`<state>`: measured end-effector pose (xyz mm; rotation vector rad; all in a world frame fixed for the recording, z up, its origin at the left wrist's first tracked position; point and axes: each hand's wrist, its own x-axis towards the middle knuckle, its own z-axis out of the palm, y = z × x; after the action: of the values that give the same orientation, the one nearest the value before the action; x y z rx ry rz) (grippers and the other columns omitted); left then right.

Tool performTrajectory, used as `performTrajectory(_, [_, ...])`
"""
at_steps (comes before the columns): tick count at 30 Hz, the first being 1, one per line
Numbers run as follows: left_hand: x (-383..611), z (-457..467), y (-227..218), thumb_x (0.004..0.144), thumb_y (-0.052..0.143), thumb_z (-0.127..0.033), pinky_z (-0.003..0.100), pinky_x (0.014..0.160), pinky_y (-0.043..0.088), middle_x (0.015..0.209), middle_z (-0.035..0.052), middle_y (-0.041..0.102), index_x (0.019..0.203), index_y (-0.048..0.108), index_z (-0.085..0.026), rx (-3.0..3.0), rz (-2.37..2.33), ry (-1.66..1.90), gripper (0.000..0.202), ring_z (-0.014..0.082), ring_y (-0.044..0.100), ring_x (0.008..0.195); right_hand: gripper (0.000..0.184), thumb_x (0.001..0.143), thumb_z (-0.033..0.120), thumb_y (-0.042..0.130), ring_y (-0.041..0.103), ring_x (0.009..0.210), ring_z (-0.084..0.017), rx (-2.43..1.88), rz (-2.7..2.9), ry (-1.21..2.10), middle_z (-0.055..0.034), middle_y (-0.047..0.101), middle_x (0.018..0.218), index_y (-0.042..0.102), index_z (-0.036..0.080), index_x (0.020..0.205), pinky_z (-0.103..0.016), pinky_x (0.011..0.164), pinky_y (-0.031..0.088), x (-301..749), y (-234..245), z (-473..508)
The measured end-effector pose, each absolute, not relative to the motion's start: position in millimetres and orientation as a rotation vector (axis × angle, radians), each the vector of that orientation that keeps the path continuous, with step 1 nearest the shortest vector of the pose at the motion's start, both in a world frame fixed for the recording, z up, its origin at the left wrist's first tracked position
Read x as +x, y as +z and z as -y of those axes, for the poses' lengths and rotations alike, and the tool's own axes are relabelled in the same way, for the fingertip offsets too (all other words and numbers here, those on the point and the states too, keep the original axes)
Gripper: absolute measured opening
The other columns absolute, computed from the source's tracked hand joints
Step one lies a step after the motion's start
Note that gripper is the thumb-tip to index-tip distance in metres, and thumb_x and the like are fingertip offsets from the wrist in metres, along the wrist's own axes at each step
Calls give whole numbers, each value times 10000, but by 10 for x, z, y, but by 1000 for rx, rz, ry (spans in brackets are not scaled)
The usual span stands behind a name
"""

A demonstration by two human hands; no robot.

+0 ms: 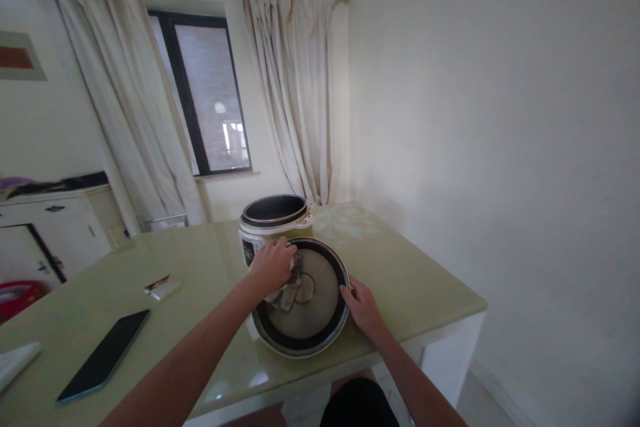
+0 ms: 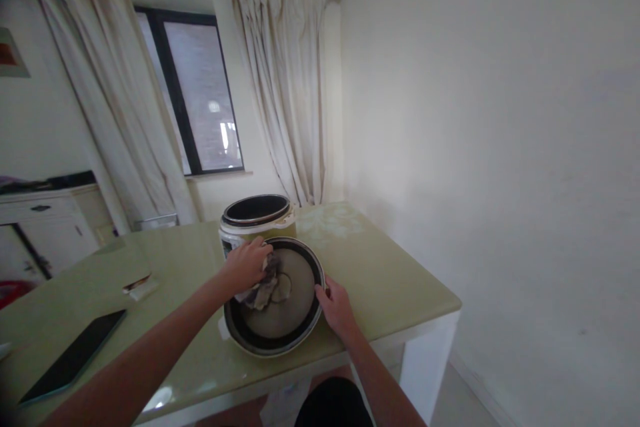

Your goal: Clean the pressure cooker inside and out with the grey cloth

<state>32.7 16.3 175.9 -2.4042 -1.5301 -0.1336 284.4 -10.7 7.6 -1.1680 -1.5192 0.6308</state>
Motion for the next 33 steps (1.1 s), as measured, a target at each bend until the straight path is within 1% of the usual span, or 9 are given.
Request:
performTrajectory(2, [419, -240, 1751, 808, 681, -179, 436, 929, 546, 1224, 140, 660, 1169, 709, -197, -2424, 1584, -245, 362, 331, 673, 1132, 401, 973, 496, 546, 618, 678, -215, -1165, 1525, 633, -48, 758, 848, 772, 196, 1114, -321, 679, 513, 2848, 73, 117])
performTrajectory(6, [646, -333, 1807, 832, 739, -306, 418, 974, 523, 1206, 123, 678, 1174, 694, -198, -2488, 1716, -526, 362, 315, 668, 1135, 449, 995, 515, 539, 667, 786, -245, -1131, 1536, 630, -57, 769, 878, 754, 205, 1239, -344, 791, 549, 2851, 66, 114])
performTrajectory(10, [938, -302, 1868, 862, 747, -333, 409, 1037, 497, 1310, 103, 638, 1257, 657, -248, -2451, 1618, -723, 415, 303, 616, 1210, 516, 995, 546, 523, 661, 760, -246, -1158, 1574, 635, -55, 768, 852, 744, 190, 1295, -353, 795, 554, 2845, 81, 109])
performTrajectory(13, [1123, -235, 1748, 884, 721, -297, 416, 1046, 498, 1375, 108, 597, 1266, 654, -267, -2412, 1555, -674, 389, 310, 578, 1249, 526, 984, 549, 516, 667, 786, -247, -1183, 1580, 629, -78, 788, 922, 765, 168, 1248, -348, 801, 546, 2851, 100, 108])
performTrajectory(18, [1208, -130, 1350, 844, 752, -363, 393, 1013, 530, 1337, 89, 632, 1283, 667, -266, -2716, 1420, -526, 458, 294, 623, 1183, 540, 959, 587, 514, 685, 818, -270, -1197, 1534, 696, -102, 799, 922, 806, 161, 1121, -347, 760, 544, 2889, 91, 74])
performTrajectory(20, [1137, -114, 1287, 826, 767, -371, 376, 999, 538, 1291, 73, 656, 1263, 680, -263, -2797, 1330, -432, 459, 269, 653, 1116, 527, 953, 585, 517, 702, 875, -286, -1190, 1514, 706, -109, 804, 952, 813, 166, 1076, -358, 795, 549, 2897, 84, 59])
performTrajectory(23, [914, -135, 1377, 807, 778, -304, 404, 955, 552, 1255, 72, 670, 1195, 709, -268, -2793, 1228, -250, 396, 282, 652, 1089, 497, 943, 563, 527, 714, 965, -302, -1172, 1485, 692, -113, 807, 1004, 812, 170, 1051, -382, 883, 544, 2893, 85, 53])
performTrajectory(27, [523, -244, 1656, 863, 676, -147, 473, 1001, 525, 1334, 137, 625, 1236, 705, -241, -2533, 1400, -262, 385, 348, 577, 1249, 472, 939, 534, 536, 708, 968, -305, -1184, 1460, 694, -114, 805, 1003, 806, 165, 1060, -387, 884, 540, 2877, 120, 80])
performTrajectory(33, [432, -348, 1795, 892, 716, -265, 435, 976, 529, 1366, 126, 598, 1301, 678, -258, -2296, 1698, -446, 410, 331, 612, 1206, 441, 938, 489, 541, 691, 893, -269, -1161, 1509, 720, -84, 795, 981, 798, 174, 1108, -354, 854, 534, 2841, 201, 136])
